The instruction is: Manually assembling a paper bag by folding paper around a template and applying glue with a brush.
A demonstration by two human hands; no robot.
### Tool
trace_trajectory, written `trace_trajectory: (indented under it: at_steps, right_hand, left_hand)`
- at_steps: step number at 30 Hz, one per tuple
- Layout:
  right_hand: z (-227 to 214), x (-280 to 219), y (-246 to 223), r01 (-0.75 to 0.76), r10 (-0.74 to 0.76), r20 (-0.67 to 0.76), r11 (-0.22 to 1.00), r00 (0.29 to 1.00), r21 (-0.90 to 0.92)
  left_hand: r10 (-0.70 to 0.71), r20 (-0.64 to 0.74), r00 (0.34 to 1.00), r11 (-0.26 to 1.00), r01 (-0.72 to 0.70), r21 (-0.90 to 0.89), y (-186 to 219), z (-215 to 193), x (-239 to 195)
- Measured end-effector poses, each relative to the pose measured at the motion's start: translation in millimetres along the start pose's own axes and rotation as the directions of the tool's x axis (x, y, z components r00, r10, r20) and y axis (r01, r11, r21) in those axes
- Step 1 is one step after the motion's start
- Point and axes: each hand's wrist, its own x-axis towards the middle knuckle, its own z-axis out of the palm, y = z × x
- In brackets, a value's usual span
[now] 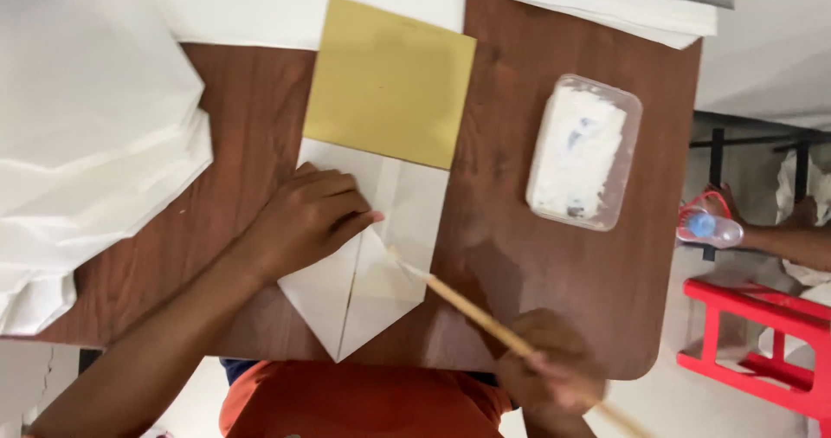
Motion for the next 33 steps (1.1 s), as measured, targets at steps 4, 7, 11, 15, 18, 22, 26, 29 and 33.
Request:
trace_trajectory:
  at_steps: [4,7,11,15,18,22,26,29,33]
  right_hand:
    - [-12,25,-28,-0.402,0.058,0.42,-0.197,0.906,0.894]
    - [-16,34,-38,-0.415,0.055,0.419,-0.074,0.906,0.907]
    - [-13,25,-49,-0.367,0.308,0.398,-0.154,0.864,0.917]
    - [-5,24,-49,-0.37,0.352,0.397,-0.143,0.848,0.918]
    - [2,6,-30,-0.358,-0.108,0.342,-0.233,0.934,0.904]
    - [-9,22,-50,-0.358,0.239,0.43,-0.291,0.871,0.887]
    - [-23,49,-56,-0.529,0.402,0.495,-0.03,0.77,0.848]
    - [-16,20,-39,-0.46,0.024,0.472,-0.185,0.881,0.869]
    - [-22,22,-59,-0.398,-0.126,0.387,-0.076,0.914,0.914]
  left_hand:
    - [0.006,0.0,1.0,0.999,-0.006,-0.033,1,0,-4]
    - [0.006,-0.012,1.0,0.999,-0.006,-0.039,0,3,-5]
    - [0.015,-0.019,1.0,1.0,-0.015,-0.014,-1,5,-8]
    - [0.017,-0.03,0.999,1.0,-0.018,-0.022,-1,5,-8]
    - [0.02,-0.042,0.999,0.999,-0.021,-0.026,-2,6,-8]
    - [0.004,-0.034,0.999,0.999,-0.006,-0.046,-5,8,-10]
    - [-0.029,0.035,0.999,0.993,0.033,-0.116,-9,5,-7]
    - [-0.084,0.099,0.992,0.975,0.103,-0.197,-9,1,-4]
    - [-0.106,0.157,0.982,0.977,0.132,-0.165,-11,0,-1]
